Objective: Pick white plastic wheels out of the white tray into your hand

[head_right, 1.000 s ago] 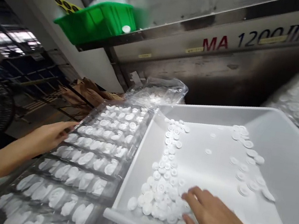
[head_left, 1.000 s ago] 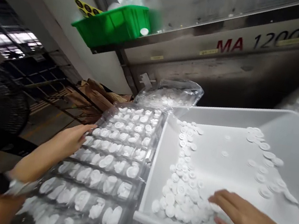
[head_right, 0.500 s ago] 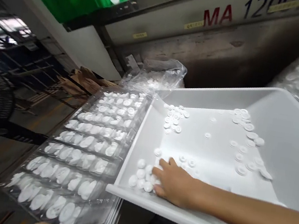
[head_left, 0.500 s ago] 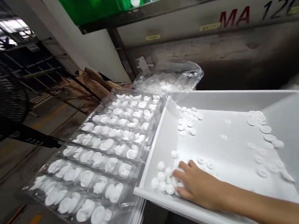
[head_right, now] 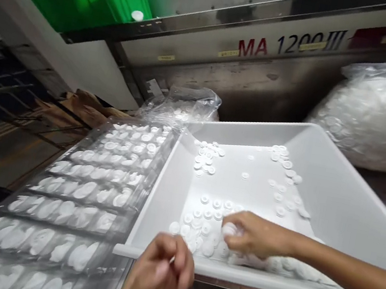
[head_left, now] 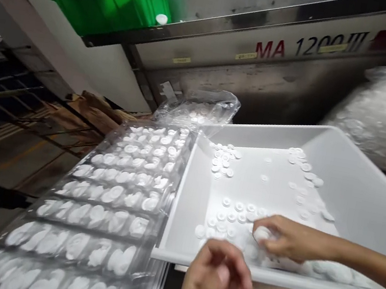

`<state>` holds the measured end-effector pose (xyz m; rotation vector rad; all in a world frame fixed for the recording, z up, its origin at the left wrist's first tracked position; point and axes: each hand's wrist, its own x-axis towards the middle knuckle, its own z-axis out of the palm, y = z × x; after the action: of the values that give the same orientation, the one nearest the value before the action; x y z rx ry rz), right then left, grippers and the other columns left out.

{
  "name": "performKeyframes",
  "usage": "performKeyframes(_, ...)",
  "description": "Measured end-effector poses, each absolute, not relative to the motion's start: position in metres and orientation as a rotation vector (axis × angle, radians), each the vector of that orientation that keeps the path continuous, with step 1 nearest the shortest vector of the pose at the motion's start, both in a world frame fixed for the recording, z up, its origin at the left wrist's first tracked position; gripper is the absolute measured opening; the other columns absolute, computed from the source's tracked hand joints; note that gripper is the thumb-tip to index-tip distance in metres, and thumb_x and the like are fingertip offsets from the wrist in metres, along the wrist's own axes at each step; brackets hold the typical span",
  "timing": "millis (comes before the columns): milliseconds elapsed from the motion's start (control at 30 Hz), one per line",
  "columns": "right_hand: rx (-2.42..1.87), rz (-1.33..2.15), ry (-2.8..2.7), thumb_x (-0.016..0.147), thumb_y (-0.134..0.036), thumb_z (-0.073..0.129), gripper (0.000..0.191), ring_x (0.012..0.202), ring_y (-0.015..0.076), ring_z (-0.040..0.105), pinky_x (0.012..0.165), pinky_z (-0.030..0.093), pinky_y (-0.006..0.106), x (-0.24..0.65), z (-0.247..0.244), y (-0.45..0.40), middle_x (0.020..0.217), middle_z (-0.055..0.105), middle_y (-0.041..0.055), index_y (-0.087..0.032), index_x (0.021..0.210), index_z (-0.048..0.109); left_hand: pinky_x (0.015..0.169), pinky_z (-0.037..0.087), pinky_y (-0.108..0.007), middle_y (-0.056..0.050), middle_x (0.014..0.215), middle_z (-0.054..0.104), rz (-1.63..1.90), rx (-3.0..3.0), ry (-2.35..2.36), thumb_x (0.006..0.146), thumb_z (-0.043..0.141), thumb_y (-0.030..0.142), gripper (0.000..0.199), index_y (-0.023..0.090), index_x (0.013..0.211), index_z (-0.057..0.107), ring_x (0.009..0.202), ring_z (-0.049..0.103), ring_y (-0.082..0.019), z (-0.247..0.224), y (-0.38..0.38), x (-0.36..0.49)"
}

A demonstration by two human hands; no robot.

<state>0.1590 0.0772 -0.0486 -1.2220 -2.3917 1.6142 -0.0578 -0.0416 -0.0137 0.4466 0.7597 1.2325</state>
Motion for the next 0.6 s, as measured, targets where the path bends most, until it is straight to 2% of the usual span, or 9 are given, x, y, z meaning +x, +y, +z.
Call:
performKeyframes(67, -1.218, 1.375, -2.351, 0.103, -0.041, 0.058, 0.029, 0.060, 0.0095, 0.052, 0.057, 0.047, 0.022, 0.165, -0.027, 0.084, 0.075, 0.054, -0.0032, -0.014, 0.094, 0.061, 0.082, 0.053, -0.017, 0.001, 0.098, 0.071, 1.262, 0.220, 0.756, 0.089, 0.070, 0.023, 0.007, 0.025, 0.095, 0.072, 0.091, 0.070, -0.007, -0.014, -0.024, -0.035)
performKeyframes(133, -1.170, 1.121, -2.342, 0.102, -0.032, 0.059, 0.018, 0.076, 0.0134, 0.057, 0.069, 0.051, 0.027, 0.166, -0.003, 0.084, 0.088, 0.058, 0.0004, -0.014, 0.099, 0.060, 0.093, 0.054, -0.021, -0.004, 0.114, 0.070, 1.254, 0.045, 0.753, 0.096, 0.054, 0.021, 0.018, 0.023, 0.105, 0.069, 0.106, 0.069, -0.009, -0.009, -0.011, -0.013)
performKeyframes(167, -1.122, 1.023, -2.364, 0.100, -0.026, 0.060, 0.012, 0.082, 0.0148, 0.058, 0.073, 0.051, 0.029, 0.164, 0.007, 0.081, 0.095, 0.059, 0.0019, -0.015, 0.103, 0.060, 0.093, 0.055, -0.024, -0.007, 0.115, 0.070, 1.243, -0.014, 0.740, 0.098, 0.048, 0.023, 0.022, 0.021, 0.106, 0.068, 0.108, 0.069, -0.012, -0.005, -0.005, -0.003)
performKeyframes(233, -1.007, 0.906, -2.471, 0.093, -0.018, 0.064, 0.016, 0.088, 0.0169, 0.058, 0.077, 0.051, 0.031, 0.159, 0.022, 0.073, 0.107, 0.059, 0.0040, -0.018, 0.109, 0.063, 0.082, 0.058, -0.026, -0.010, 0.101, 0.070, 1.219, -0.091, 0.703, 0.099, 0.044, 0.029, 0.025, 0.016, 0.098, 0.066, 0.098, 0.071, -0.017, 0.004, 0.004, 0.015)
performKeyframes(300, -0.936, 0.829, -2.569, 0.090, -0.021, 0.070, 0.028, 0.099, 0.0228, 0.057, 0.079, 0.051, 0.035, 0.158, 0.026, 0.065, 0.118, 0.059, 0.0079, -0.020, 0.118, 0.064, 0.069, 0.057, -0.024, -0.006, 0.081, 0.066, 1.215, -0.150, 0.678, 0.098, 0.044, 0.028, 0.026, 0.016, 0.085, 0.062, 0.081, 0.071, -0.016, 0.010, 0.012, 0.028)
performKeyframes(367, -0.888, 0.805, -2.606, 0.089, -0.028, 0.076, 0.044, 0.112, 0.0272, 0.054, 0.085, 0.052, 0.038, 0.163, 0.023, 0.062, 0.128, 0.055, 0.0106, -0.021, 0.130, 0.060, 0.063, 0.056, -0.023, -0.003, 0.073, 0.063, 1.241, -0.201, 0.672, 0.096, 0.044, 0.026, 0.025, 0.017, 0.080, 0.060, 0.069, 0.067, -0.014, 0.010, 0.019, 0.037)
performKeyframes(467, -0.819, 0.874, -2.563, 0.094, -0.033, 0.074, 0.054, 0.126, 0.0215, 0.049, 0.095, 0.052, 0.031, 0.181, 0.013, 0.069, 0.138, 0.050, 0.0072, -0.026, 0.141, 0.049, 0.067, 0.058, -0.024, -0.003, 0.079, 0.066, 1.287, -0.250, 0.651, 0.094, 0.048, 0.025, 0.018, 0.017, 0.092, 0.065, 0.072, 0.068, -0.014, 0.003, 0.027, 0.042)
performKeyframes(600, -0.787, 0.920, -2.464, 0.103, -0.032, 0.062, 0.034, 0.123, 0.0128, 0.050, 0.100, 0.048, 0.023, 0.197, 0.005, 0.080, 0.132, 0.053, 0.0000, -0.032, 0.135, 0.052, 0.074, 0.059, -0.024, -0.007, 0.094, 0.071, 1.285, -0.253, 0.598, 0.090, 0.054, 0.019, 0.022, 0.016, 0.107, 0.067, 0.087, 0.071, -0.017, -0.004, 0.031, 0.043)
